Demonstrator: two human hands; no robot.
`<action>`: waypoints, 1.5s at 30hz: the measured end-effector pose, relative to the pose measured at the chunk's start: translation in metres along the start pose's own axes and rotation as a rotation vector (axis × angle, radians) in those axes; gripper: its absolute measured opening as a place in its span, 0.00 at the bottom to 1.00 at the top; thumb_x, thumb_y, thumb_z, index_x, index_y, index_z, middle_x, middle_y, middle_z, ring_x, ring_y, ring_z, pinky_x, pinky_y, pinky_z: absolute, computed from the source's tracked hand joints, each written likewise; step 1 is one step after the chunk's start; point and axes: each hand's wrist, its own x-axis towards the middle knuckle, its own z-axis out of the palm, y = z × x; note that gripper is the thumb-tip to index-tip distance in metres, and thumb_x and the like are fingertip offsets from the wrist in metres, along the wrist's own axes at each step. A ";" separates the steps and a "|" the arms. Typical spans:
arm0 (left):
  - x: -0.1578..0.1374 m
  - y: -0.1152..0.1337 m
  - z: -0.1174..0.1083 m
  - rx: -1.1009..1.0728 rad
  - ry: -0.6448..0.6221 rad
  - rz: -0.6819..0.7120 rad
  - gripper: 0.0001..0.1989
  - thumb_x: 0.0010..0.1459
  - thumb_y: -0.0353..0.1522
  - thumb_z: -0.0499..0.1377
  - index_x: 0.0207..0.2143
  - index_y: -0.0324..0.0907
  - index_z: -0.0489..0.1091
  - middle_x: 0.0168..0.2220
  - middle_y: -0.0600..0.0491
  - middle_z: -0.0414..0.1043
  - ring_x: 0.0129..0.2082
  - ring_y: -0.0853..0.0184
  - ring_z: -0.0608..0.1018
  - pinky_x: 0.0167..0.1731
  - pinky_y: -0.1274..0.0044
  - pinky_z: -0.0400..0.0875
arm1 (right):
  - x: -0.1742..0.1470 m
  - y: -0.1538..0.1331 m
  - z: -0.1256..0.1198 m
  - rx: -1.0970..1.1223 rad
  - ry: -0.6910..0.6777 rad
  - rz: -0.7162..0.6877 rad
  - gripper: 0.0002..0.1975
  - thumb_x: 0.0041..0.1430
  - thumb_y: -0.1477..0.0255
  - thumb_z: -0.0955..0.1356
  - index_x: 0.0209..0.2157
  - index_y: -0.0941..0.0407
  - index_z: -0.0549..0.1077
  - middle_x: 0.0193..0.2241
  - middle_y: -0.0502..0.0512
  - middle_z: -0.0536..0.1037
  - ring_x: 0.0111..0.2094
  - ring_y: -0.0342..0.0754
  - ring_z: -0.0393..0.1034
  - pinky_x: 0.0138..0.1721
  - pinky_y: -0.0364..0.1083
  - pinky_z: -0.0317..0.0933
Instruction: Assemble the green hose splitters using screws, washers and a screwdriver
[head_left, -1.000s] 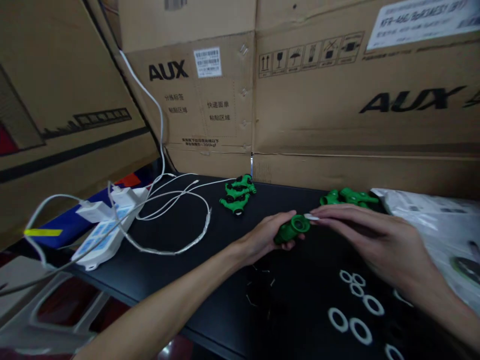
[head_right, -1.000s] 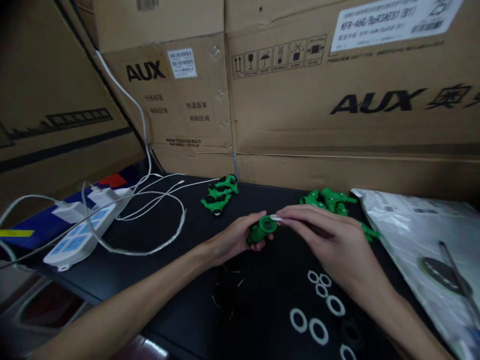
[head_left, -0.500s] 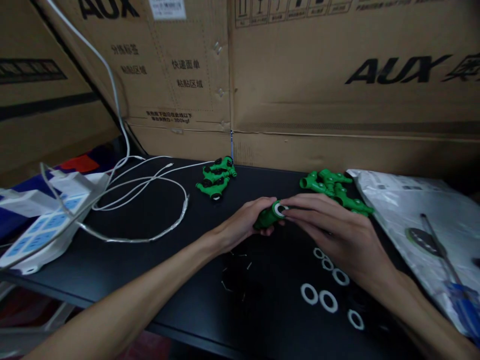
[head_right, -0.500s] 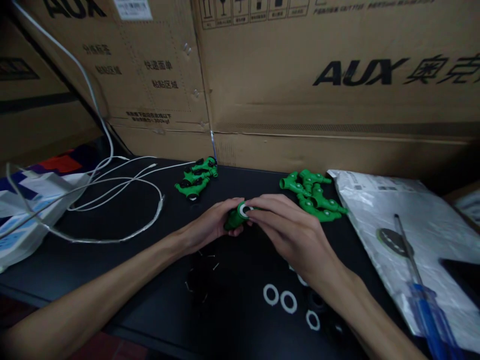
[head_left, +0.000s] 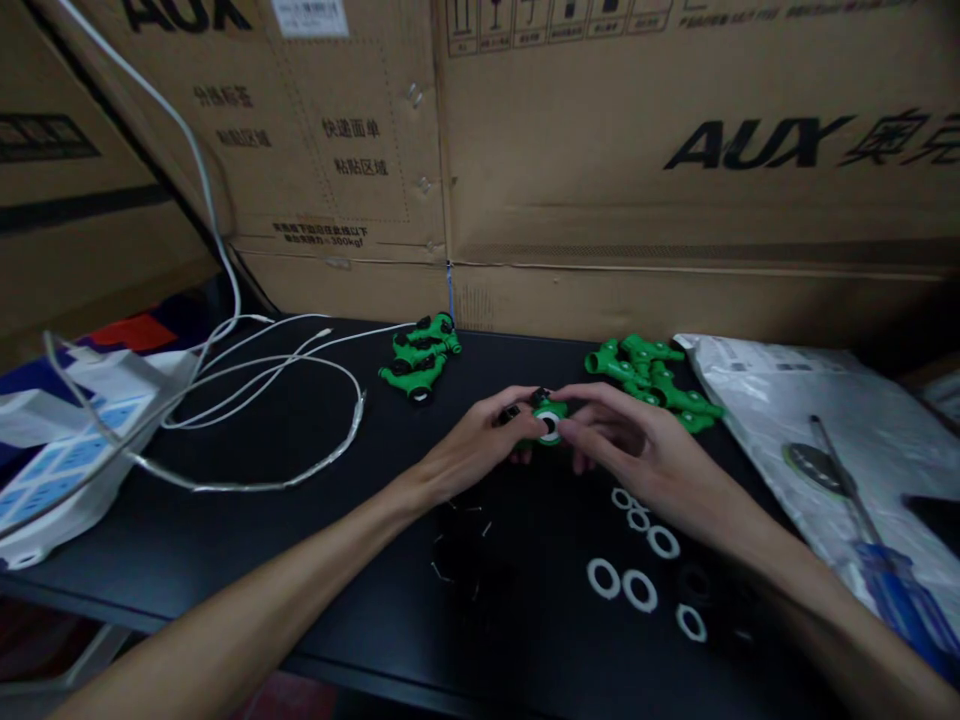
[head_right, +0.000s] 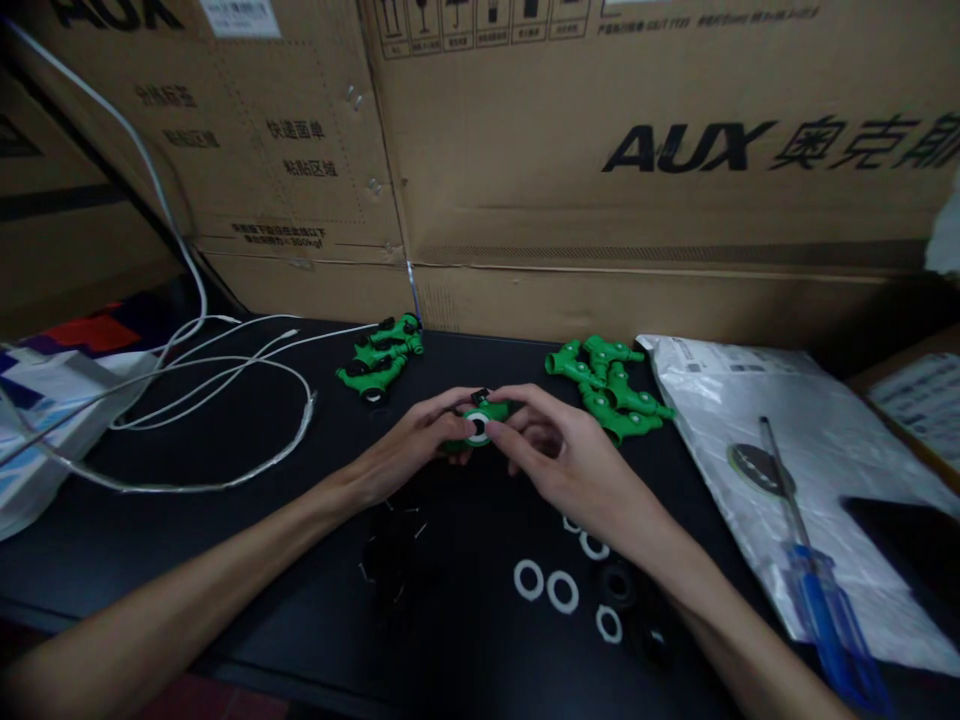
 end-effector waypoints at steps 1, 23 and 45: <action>0.000 -0.001 0.000 0.055 0.028 0.011 0.28 0.57 0.39 0.62 0.59 0.38 0.68 0.36 0.54 0.71 0.29 0.71 0.72 0.33 0.75 0.66 | 0.000 0.002 0.002 0.029 -0.014 0.016 0.18 0.63 0.59 0.69 0.49 0.55 0.71 0.27 0.49 0.77 0.26 0.44 0.73 0.28 0.44 0.67; -0.007 -0.005 0.004 0.470 0.169 0.243 0.27 0.60 0.34 0.61 0.61 0.37 0.69 0.57 0.42 0.76 0.58 0.56 0.77 0.62 0.61 0.68 | -0.004 0.008 0.019 0.140 0.052 -0.012 0.13 0.61 0.68 0.69 0.46 0.54 0.68 0.29 0.50 0.81 0.31 0.45 0.79 0.34 0.44 0.74; -0.010 -0.002 0.008 0.629 0.211 0.381 0.26 0.60 0.33 0.61 0.60 0.36 0.69 0.56 0.42 0.76 0.56 0.56 0.78 0.60 0.64 0.68 | -0.010 0.004 0.021 0.098 0.069 -0.102 0.05 0.65 0.71 0.68 0.43 0.54 0.72 0.29 0.48 0.78 0.29 0.42 0.76 0.33 0.42 0.69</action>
